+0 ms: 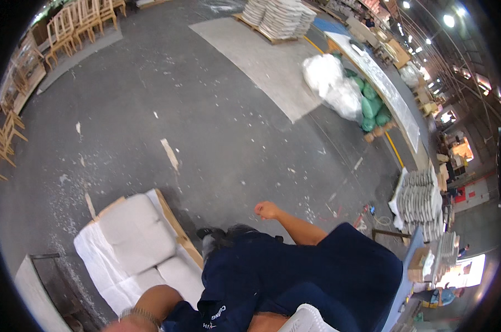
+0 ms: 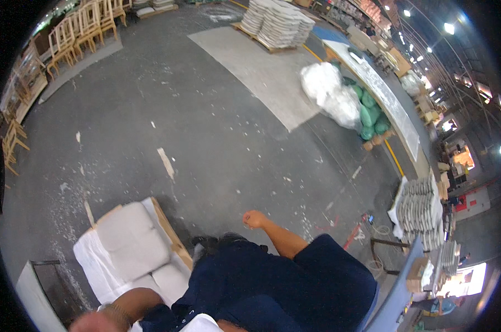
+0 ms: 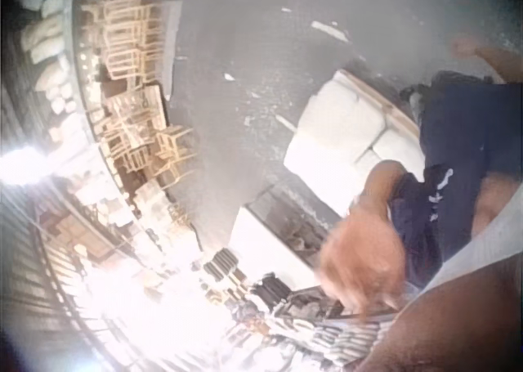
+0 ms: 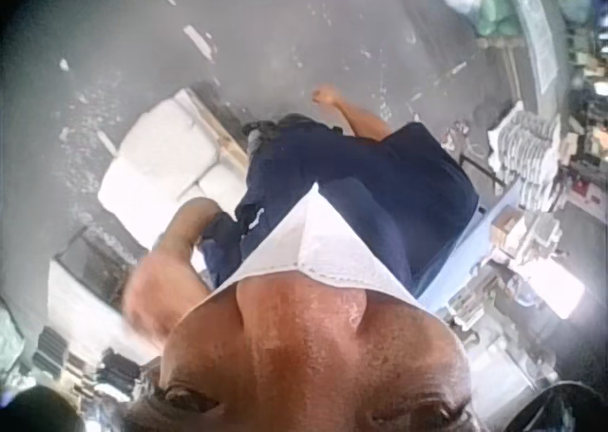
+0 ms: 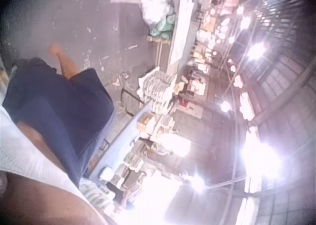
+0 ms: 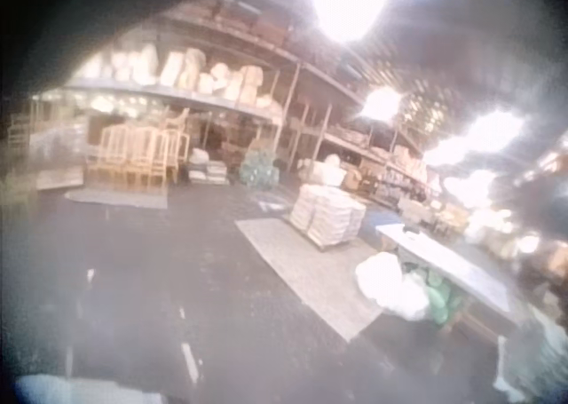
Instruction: The person repeatedly picks up white cushion covers from a wooden pallet on the floor and stacks them onto a table. They handle the items one at a time, moving between the pallet and the table throughout the clip.
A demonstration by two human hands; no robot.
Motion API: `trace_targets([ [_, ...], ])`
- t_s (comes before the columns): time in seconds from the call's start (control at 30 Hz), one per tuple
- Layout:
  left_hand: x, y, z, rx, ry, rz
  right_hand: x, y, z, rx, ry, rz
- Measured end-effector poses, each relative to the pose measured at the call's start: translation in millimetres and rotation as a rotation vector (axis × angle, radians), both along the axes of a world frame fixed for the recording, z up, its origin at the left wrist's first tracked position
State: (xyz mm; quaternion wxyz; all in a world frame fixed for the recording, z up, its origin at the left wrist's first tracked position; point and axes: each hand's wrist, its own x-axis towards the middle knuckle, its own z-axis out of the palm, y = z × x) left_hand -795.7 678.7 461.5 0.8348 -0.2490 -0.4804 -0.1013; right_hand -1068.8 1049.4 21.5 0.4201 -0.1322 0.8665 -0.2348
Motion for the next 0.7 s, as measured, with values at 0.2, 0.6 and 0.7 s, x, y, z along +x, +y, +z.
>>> trace_targets([
  [0.2,-102,-158,-209,1.182,-1.186,0.155,-109,-176,30,-0.274,-0.189,-0.368],
  [0.6,-32,44,-557,3.282,-0.639,0.333,-173,-496,-86,0.33,-0.406,0.808],
  [0.7,-39,35,-551,3.223,-0.265,0.319,-154,-571,-119,0.349,-0.474,0.872],
])
